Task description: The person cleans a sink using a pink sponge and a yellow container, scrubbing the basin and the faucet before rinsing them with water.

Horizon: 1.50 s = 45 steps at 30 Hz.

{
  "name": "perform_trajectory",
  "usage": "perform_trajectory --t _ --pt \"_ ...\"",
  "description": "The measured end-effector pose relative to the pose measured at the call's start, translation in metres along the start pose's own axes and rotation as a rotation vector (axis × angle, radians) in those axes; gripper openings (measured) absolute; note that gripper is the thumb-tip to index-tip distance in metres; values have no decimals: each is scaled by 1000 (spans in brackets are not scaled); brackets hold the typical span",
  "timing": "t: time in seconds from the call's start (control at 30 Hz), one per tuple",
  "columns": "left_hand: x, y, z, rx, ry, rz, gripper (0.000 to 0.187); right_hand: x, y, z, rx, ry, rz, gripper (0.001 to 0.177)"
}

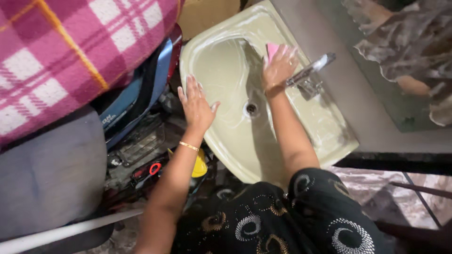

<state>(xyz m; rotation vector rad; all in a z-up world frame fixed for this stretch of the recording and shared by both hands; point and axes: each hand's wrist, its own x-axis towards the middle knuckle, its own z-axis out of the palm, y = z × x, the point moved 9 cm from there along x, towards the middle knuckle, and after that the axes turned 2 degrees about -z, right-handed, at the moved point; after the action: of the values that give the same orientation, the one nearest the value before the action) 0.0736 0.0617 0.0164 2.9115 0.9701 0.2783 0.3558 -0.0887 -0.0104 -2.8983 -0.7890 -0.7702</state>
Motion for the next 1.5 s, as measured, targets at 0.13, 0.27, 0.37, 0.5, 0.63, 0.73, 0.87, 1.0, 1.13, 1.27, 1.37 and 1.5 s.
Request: perform_trajectory --t 0.13,0.27,0.37,0.5,0.63,0.73,0.87,1.0,1.13,1.27,1.37,1.5 --pt "2 1 3 -108 -18 -10 101 79 -53 30 213 -190 126 82" --pt "8 1 5 -137 39 -12 100 100 -136 14 407 118 -40 81" --pt "6 -1 2 -194 52 -14 99 47 -213 4 794 154 -408 69" --pt "5 -1 -14 -226 96 -14 101 -65 -272 -11 1152 -132 -742 58" --pt "0 12 -11 -152 67 87 100 -167 -205 -8 1382 -493 -705 78" --pt "5 16 -13 -135 81 116 96 -168 -145 38 659 -570 -881 60" --pt "11 13 -6 -169 19 83 96 -74 -121 85 408 -137 -613 71" --pt "12 14 -7 -150 43 91 96 -45 -183 107 790 113 -244 78" --pt "11 15 -6 -160 -1 77 102 -124 -257 73 1324 -310 -433 67" --pt "8 20 -14 -201 49 148 102 -211 -167 9 1152 -638 -767 72" --pt "8 19 -8 -90 53 119 100 -184 -117 28 668 -495 -1088 66" --pt "12 14 0 -118 11 64 99 -69 -117 93 506 -298 -550 66"
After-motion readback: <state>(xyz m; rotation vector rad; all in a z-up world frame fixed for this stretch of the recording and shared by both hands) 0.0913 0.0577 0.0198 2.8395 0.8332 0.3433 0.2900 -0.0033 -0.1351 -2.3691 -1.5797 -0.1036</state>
